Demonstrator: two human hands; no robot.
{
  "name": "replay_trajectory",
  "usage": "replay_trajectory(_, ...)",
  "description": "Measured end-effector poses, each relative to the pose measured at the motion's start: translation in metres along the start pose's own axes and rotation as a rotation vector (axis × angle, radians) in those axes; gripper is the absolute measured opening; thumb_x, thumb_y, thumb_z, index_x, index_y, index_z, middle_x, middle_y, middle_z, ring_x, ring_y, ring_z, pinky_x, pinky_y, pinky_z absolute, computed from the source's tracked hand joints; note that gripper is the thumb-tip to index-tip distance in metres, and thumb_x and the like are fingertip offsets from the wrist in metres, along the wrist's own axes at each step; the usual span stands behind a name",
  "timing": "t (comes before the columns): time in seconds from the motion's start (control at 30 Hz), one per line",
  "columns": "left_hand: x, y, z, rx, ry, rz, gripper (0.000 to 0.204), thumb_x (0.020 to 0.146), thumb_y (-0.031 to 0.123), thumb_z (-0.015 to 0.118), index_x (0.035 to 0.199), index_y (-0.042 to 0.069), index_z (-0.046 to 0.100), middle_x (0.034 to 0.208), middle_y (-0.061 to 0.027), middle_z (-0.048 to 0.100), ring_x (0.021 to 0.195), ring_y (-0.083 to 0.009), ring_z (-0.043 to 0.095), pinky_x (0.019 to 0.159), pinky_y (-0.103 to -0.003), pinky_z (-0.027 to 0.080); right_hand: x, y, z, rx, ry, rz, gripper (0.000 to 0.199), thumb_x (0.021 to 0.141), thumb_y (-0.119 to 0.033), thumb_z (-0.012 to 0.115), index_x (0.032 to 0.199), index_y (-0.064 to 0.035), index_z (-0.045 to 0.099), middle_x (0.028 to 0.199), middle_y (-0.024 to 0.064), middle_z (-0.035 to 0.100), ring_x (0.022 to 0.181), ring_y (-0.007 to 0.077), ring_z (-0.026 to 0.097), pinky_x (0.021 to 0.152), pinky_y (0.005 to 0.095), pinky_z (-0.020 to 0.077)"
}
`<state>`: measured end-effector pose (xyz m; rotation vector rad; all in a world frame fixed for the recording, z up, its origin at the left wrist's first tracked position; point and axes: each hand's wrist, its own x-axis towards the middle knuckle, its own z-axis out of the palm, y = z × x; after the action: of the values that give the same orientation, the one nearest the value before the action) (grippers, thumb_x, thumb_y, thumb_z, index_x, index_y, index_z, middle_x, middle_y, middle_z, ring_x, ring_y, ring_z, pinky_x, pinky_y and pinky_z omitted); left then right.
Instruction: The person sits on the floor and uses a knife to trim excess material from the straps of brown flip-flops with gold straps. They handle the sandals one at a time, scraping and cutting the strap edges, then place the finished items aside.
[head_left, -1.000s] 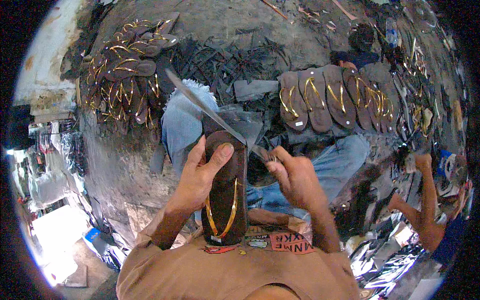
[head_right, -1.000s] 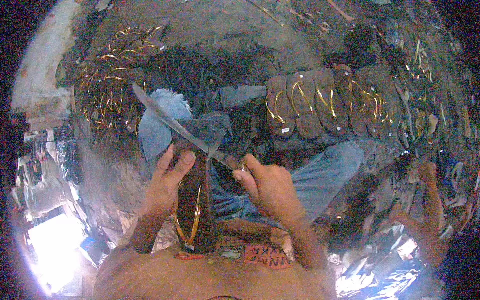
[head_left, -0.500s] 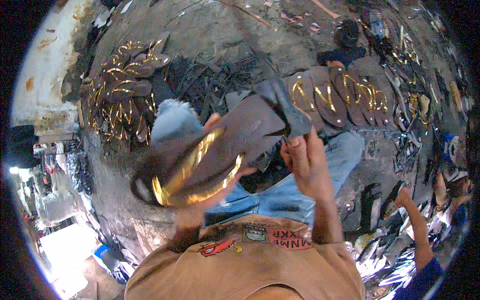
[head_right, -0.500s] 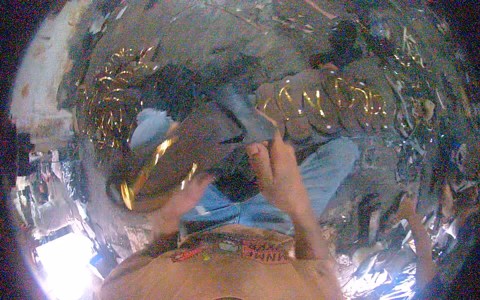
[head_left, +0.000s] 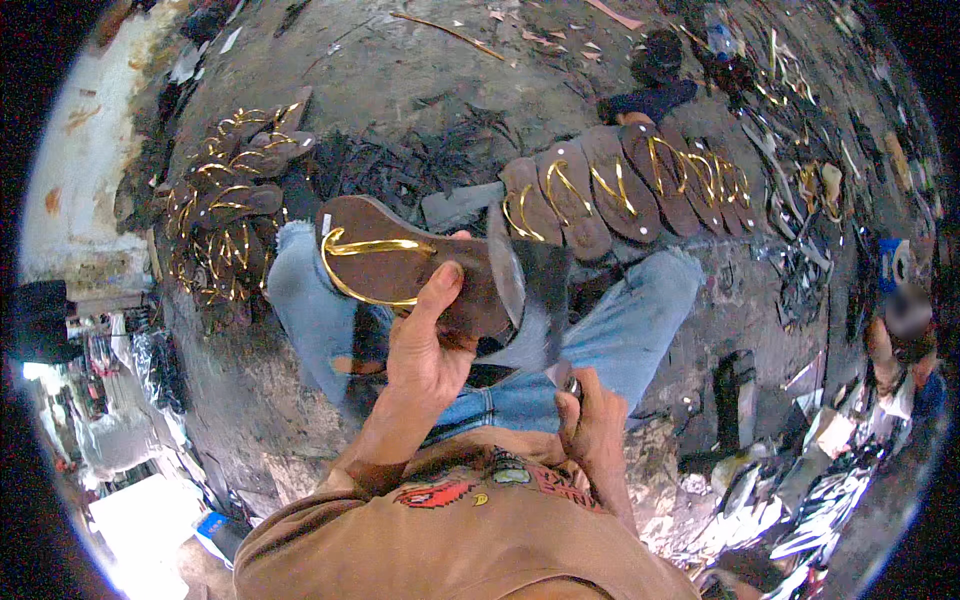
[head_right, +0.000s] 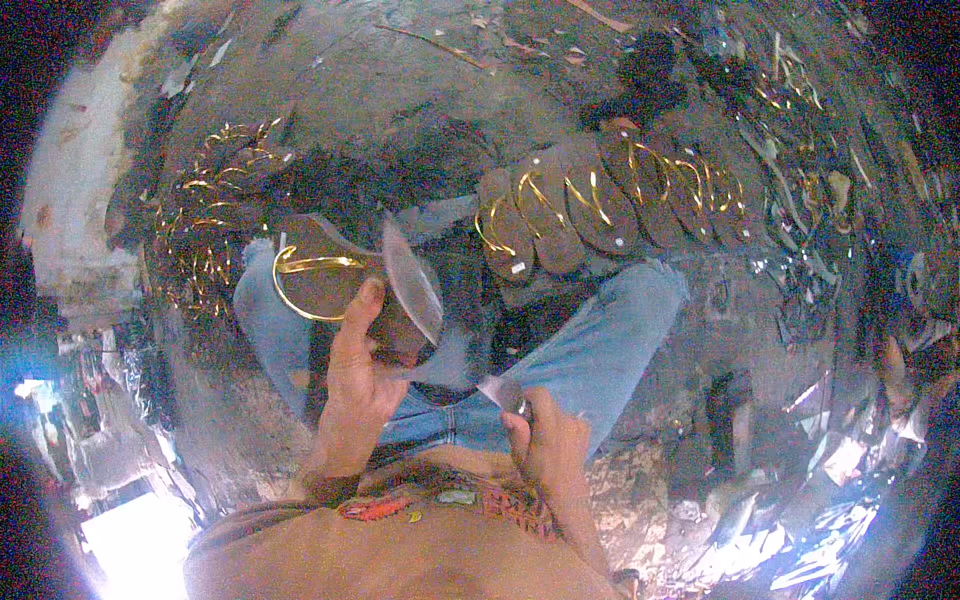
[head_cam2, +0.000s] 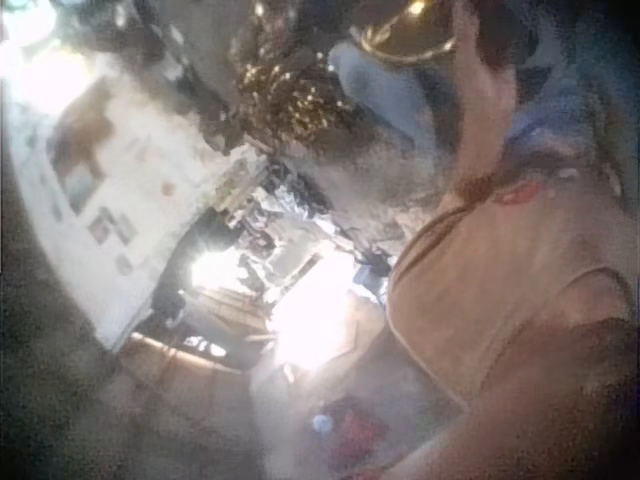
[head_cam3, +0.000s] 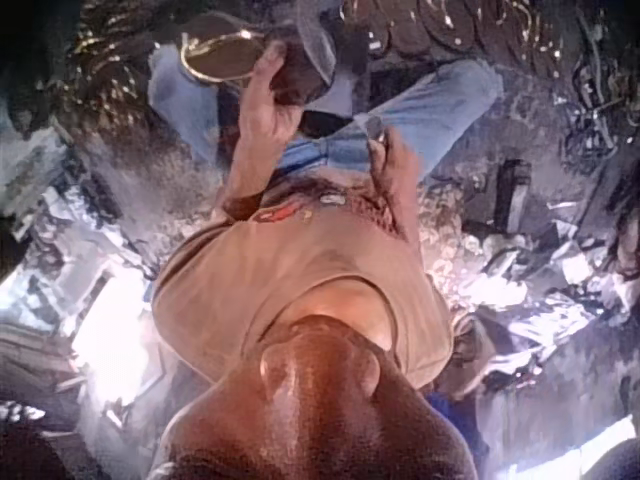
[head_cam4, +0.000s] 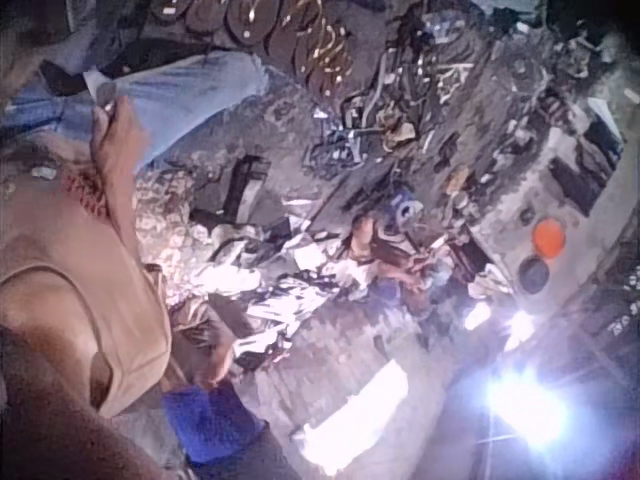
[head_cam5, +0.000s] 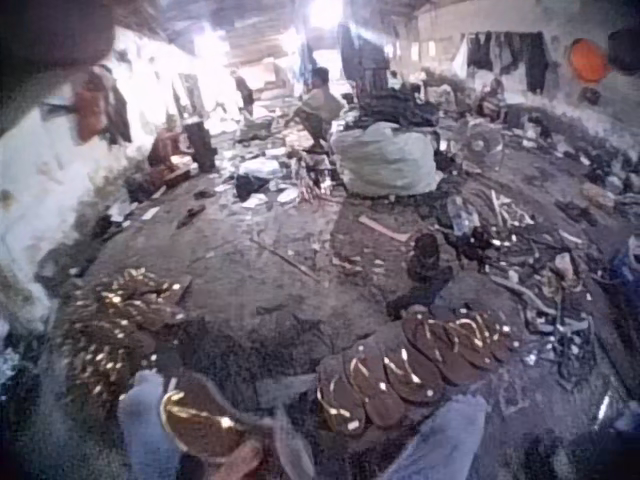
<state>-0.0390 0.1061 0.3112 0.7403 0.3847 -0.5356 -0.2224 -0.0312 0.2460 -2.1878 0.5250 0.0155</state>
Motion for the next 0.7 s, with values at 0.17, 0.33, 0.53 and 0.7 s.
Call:
replay_trajectory(0.17,-0.015,-0.007,-0.032,0.203,0.056,-0.043,0.045,0.088,0.008,0.074,0.130,0.001,0.059,0.120,-0.0083,0.066,0.109,-0.0206,0.065,0.098,-0.036,0.053,0.042,-0.031,-0.035,0.130,-0.194,-0.053,0.034,0.102,-0.036,0.051,0.107,-0.0032,0.055,0.067,0.0220,0.055,0.065,0.0470,0.057,0.057,0.0472,0.0421)
replay_trajectory(0.33,-0.020,-0.008,-0.057,0.298,0.065,-0.019,0.053,0.082,0.000,0.077,0.131,0.002,0.057,0.122,-0.0108,0.066,0.110,-0.0225,0.065,0.097,-0.039,0.054,0.058,-0.033,-0.052,0.165,-0.484,-0.008,0.033,0.101,-0.035,0.052,0.113,-0.0049,0.056,0.078,0.0247,0.063,0.075,0.0488,0.060,0.066,0.0539,0.0443)
replay_trajectory(0.53,-0.032,0.001,-0.064,0.314,0.083,-0.045,0.060,0.081,-0.006,0.073,0.136,0.000,0.050,0.128,-0.0154,0.063,0.116,-0.0274,0.063,0.101,-0.046,0.053,0.055,-0.032,-0.031,0.164,-0.443,-0.144,0.031,0.099,-0.029,0.053,0.117,-0.0039,0.057,0.077,0.0253,0.061,0.074,0.0492,0.059,0.066,0.0545,0.0445)
replay_trajectory(0.7,-0.046,0.007,-0.073,0.322,0.090,-0.074,0.060,0.080,-0.007,0.071,0.136,0.000,0.049,0.126,-0.0162,0.063,0.117,-0.0284,0.062,0.101,-0.047,0.052,0.054,-0.043,-0.011,0.173,-0.419,-0.186,0.033,0.098,-0.032,0.058,0.115,-0.0038,0.056,0.081,0.0236,0.066,0.079,0.0472,0.063,0.070,0.0556,0.0480)
